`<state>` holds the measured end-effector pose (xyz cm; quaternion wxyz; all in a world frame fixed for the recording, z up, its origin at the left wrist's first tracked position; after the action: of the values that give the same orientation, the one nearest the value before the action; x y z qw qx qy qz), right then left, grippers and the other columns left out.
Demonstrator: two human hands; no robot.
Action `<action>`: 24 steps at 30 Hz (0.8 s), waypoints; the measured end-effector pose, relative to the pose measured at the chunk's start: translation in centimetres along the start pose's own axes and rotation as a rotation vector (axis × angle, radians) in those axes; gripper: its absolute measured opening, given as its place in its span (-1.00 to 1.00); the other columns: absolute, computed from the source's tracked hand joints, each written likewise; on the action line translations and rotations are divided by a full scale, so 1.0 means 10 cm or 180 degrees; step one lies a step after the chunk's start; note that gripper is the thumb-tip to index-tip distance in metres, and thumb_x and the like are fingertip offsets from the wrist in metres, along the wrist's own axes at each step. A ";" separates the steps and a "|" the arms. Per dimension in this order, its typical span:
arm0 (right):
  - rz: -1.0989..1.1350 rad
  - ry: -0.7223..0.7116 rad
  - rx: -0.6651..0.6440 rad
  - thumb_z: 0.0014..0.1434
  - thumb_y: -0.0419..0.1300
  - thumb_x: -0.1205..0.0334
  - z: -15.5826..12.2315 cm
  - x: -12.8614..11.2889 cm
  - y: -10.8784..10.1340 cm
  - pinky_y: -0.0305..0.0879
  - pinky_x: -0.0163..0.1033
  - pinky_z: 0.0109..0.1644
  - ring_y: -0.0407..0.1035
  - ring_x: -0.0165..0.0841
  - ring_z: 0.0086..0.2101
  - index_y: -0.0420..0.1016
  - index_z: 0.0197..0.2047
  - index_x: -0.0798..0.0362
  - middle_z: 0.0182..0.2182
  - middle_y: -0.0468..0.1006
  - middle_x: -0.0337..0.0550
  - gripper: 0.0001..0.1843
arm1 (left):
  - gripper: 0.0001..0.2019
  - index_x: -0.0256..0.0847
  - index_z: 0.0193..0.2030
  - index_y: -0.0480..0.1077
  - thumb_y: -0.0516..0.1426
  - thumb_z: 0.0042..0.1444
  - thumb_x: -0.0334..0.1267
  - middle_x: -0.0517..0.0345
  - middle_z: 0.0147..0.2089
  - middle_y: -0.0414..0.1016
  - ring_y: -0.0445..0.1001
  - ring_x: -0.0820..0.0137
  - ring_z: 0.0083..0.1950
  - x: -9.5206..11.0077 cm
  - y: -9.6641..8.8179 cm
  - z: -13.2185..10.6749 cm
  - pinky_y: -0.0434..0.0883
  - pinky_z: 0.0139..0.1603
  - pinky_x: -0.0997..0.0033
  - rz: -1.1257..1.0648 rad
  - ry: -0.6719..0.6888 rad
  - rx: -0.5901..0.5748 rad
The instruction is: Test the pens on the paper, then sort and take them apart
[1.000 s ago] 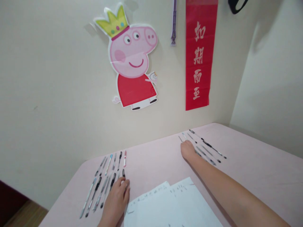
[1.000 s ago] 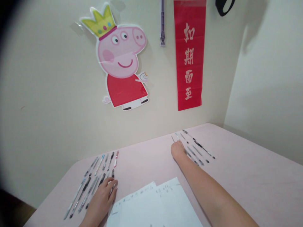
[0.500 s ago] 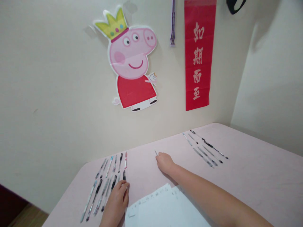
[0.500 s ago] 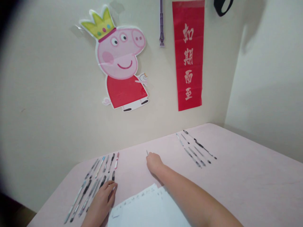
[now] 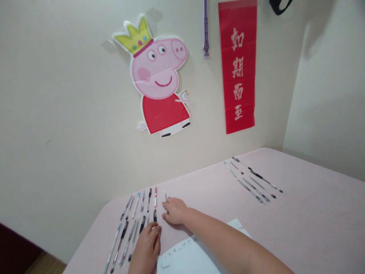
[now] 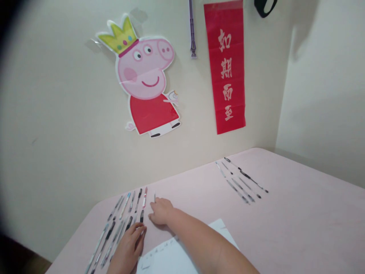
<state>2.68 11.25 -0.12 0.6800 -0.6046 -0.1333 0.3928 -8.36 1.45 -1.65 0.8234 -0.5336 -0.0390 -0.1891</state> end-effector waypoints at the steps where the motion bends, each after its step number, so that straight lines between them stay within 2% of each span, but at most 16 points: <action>1: 0.0075 -0.0097 -0.0065 0.09 0.10 -0.07 -0.01 0.02 0.00 0.35 -0.14 -0.19 0.42 -0.16 -0.21 0.43 -0.05 0.10 -0.17 0.48 0.04 -0.52 | -0.73 -0.17 -0.16 0.49 -0.02 0.13 -0.29 -0.06 -0.06 0.47 0.46 0.23 -0.04 0.01 0.00 0.00 0.43 0.01 0.16 -0.0009 -0.0019 0.0002; 4: 0.0198 -0.0317 -0.0224 0.06 0.15 -0.01 -0.04 0.07 0.03 0.33 -0.17 -0.19 0.41 -0.19 -0.21 0.44 -0.10 0.10 -0.18 0.47 0.02 -0.58 | -0.73 -0.18 -0.17 0.48 -0.02 0.14 -0.29 -0.06 -0.05 0.46 0.46 0.23 -0.03 0.01 0.00 0.00 0.42 0.02 0.15 -0.0019 -0.0029 0.0002; 7: 0.0144 -0.0361 -0.0178 0.12 0.09 0.17 -0.03 0.08 0.05 0.31 -0.17 -0.17 0.40 -0.21 -0.20 0.45 -0.12 0.11 -0.18 0.45 0.03 -0.71 | -0.73 -0.18 -0.14 0.47 -0.02 0.15 -0.28 -0.08 -0.02 0.45 0.45 0.22 0.00 0.00 0.01 -0.01 0.41 0.04 0.16 -0.0010 -0.0003 -0.0009; 9: 0.0104 -0.0328 -0.0104 0.17 0.03 0.23 -0.01 0.06 0.07 0.31 -0.17 -0.18 0.39 -0.21 -0.20 0.44 -0.11 0.13 -0.16 0.45 0.05 -0.72 | -0.73 -0.17 -0.14 0.47 -0.02 0.15 -0.27 -0.07 -0.03 0.45 0.45 0.23 -0.01 -0.01 0.01 -0.02 0.42 0.04 0.18 -0.0007 -0.0011 -0.0033; 17: -0.0025 -0.0283 0.0054 0.23 -0.04 0.24 0.12 -0.01 0.11 0.31 -0.15 -0.19 0.39 -0.19 -0.21 0.40 -0.04 0.11 -0.11 0.45 0.05 -0.69 | -0.74 -0.16 -0.13 0.47 -0.01 0.15 -0.26 -0.06 -0.02 0.45 0.44 0.22 0.00 -0.02 0.01 -0.03 0.41 0.05 0.17 0.0022 0.0006 0.0010; 24: -0.0003 -0.0287 0.0067 0.22 -0.02 0.25 0.23 0.00 0.13 0.30 -0.16 -0.20 0.39 -0.20 -0.21 0.41 -0.04 0.07 -0.10 0.45 0.02 -0.70 | -0.73 -0.18 -0.13 0.47 -0.02 0.16 -0.24 -0.09 -0.01 0.44 0.44 0.23 0.01 -0.04 0.03 -0.03 0.42 0.04 0.18 0.0079 0.0007 -0.0055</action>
<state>0.68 12.82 -0.74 0.6798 -0.5790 -0.1599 0.4207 -8.70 1.41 -2.14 0.8211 -0.5409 -0.0298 -0.1799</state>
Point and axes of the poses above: each hand's wrist, its own z-axis towards the middle knuckle, its own y-axis out of the palm, x = y × z, the point moved 6 cm from there along z, towards the middle knuckle
